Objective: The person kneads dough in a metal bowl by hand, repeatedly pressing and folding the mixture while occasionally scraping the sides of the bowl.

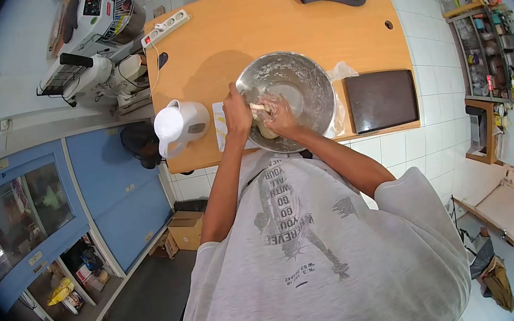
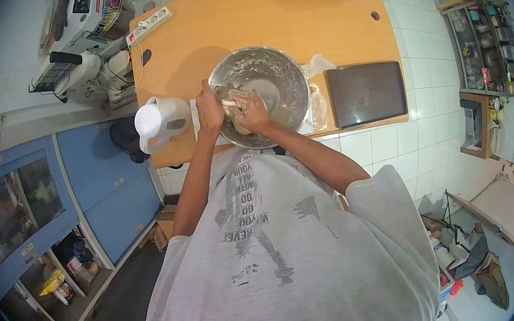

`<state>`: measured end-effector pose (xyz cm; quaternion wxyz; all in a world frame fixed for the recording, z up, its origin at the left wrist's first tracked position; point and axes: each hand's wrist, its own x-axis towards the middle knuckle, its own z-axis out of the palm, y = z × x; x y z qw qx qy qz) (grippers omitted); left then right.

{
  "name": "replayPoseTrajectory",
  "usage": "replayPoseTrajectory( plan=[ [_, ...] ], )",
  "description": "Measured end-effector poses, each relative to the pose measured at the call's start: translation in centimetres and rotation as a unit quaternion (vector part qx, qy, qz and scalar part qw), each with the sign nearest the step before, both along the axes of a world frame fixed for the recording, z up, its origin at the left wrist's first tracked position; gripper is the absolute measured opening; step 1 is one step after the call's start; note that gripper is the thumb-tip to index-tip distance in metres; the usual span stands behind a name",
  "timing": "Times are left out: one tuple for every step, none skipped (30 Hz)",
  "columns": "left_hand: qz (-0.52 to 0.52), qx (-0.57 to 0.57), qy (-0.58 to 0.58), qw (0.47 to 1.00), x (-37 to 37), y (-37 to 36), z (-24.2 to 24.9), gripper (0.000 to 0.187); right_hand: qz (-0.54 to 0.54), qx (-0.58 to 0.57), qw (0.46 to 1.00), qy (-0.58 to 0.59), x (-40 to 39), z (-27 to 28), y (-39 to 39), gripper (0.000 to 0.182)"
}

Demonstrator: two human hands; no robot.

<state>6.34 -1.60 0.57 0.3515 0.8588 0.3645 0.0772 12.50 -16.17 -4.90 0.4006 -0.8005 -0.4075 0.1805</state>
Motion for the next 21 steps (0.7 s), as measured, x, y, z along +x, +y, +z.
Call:
replayPoseTrajectory(
  plan=[
    [0.007,-0.005,-0.006,1.0,-0.1,0.0,-0.2,0.036,0.022,-0.028,0.999,-0.006,0.0,0.6,-0.2,0.047],
    [0.013,-0.01,-0.012,1.0,-0.3,0.0,-0.4,0.034,0.023,-0.029,0.999,-0.004,0.2,1.1,-0.5,0.047],
    [0.012,-0.011,-0.009,1.0,-0.6,-0.3,-0.5,0.034,0.045,-0.003,0.999,-0.005,0.6,2.2,-0.8,0.049],
    [0.01,0.015,-0.023,1.0,-0.8,-0.4,-0.4,0.032,0.067,0.026,0.997,-0.008,1.2,2.9,-0.9,0.051],
    [0.008,0.041,-0.039,0.998,-0.8,-0.3,-0.4,0.031,0.067,0.028,0.997,-0.009,2.1,2.3,-1.0,0.051],
    [0.009,0.043,-0.039,0.998,-0.8,-0.1,-0.5,0.031,0.079,0.008,0.996,0.035,3.0,1.3,-1.1,0.048],
    [-0.001,0.03,-0.054,0.998,-0.9,0.1,-0.7,0.03,0.091,-0.013,0.992,0.081,3.5,0.9,-1.1,0.045],
    [-0.011,0.017,-0.07,0.997,-1.0,0.3,-1.0,0.03,0.091,-0.013,0.992,0.081,3.7,0.5,-1.2,0.045],
    [-0.011,0.016,-0.07,0.997,-1.0,0.4,-1.1,0.03,0.044,0.005,0.999,0.031,4.0,1.1,-1.0,0.042],
    [-0.005,0.007,-0.067,0.998,-1.1,0.4,-1.3,0.03,-0.002,0.023,1.0,-0.019,4.1,1.6,-1.0,0.039],
    [0.001,-0.003,-0.062,0.998,-1.2,0.5,-1.5,0.029,-0.017,-0.041,0.999,0.016,4.3,2.2,-1.1,0.04],
    [0.0,-0.003,-0.062,0.998,-1.3,0.5,-1.4,0.029,-0.018,-0.041,0.999,0.016,4.1,2.7,-1.2,0.04],
    [0.005,-0.006,-0.074,0.997,-1.5,0.5,-1.3,0.029,-0.014,0.002,1.0,-0.009,3.9,3.3,-1.4,0.046],
    [0.011,-0.009,-0.085,0.996,-1.5,0.5,-1.3,0.028,-0.009,0.043,0.998,-0.035,3.8,3.8,-1.4,0.052],
    [0.01,-0.01,-0.085,0.996,-1.6,0.4,-1.2,0.028,-0.01,0.043,0.998,-0.035,4.1,4.1,-1.8,0.052],
    [0.021,-0.019,-0.078,0.997,-1.6,0.3,-1.2,0.027,0.061,-0.028,0.998,-0.003,4.5,4.3,-2.4,0.055],
    [0.031,-0.027,-0.072,0.997,-1.5,0.3,-1.1,0.027,0.132,-0.097,0.986,0.028,4.9,4.5,-2.8,0.058],
    [0.031,-0.026,-0.072,0.997,-1.4,0.2,-0.8,0.027,0.132,-0.097,0.986,0.027,5.1,4.0,-3.3,0.058],
    [0.028,-0.038,-0.075,0.996,-1.4,0.2,-0.5,0.028,0.178,-0.095,0.979,0.024,5.2,3.5,-3.6,0.059],
    [0.027,-0.05,-0.078,0.995,-1.5,0.1,-0.3,0.029,0.224,-0.094,0.97,0.022,5.3,3.0,-3.8,0.059],
    [0.027,-0.051,-0.078,0.995,-1.5,0.0,-0.3,0.029,0.224,-0.094,0.97,0.023,5.4,4.0,-3.5,0.059]
  ],
)
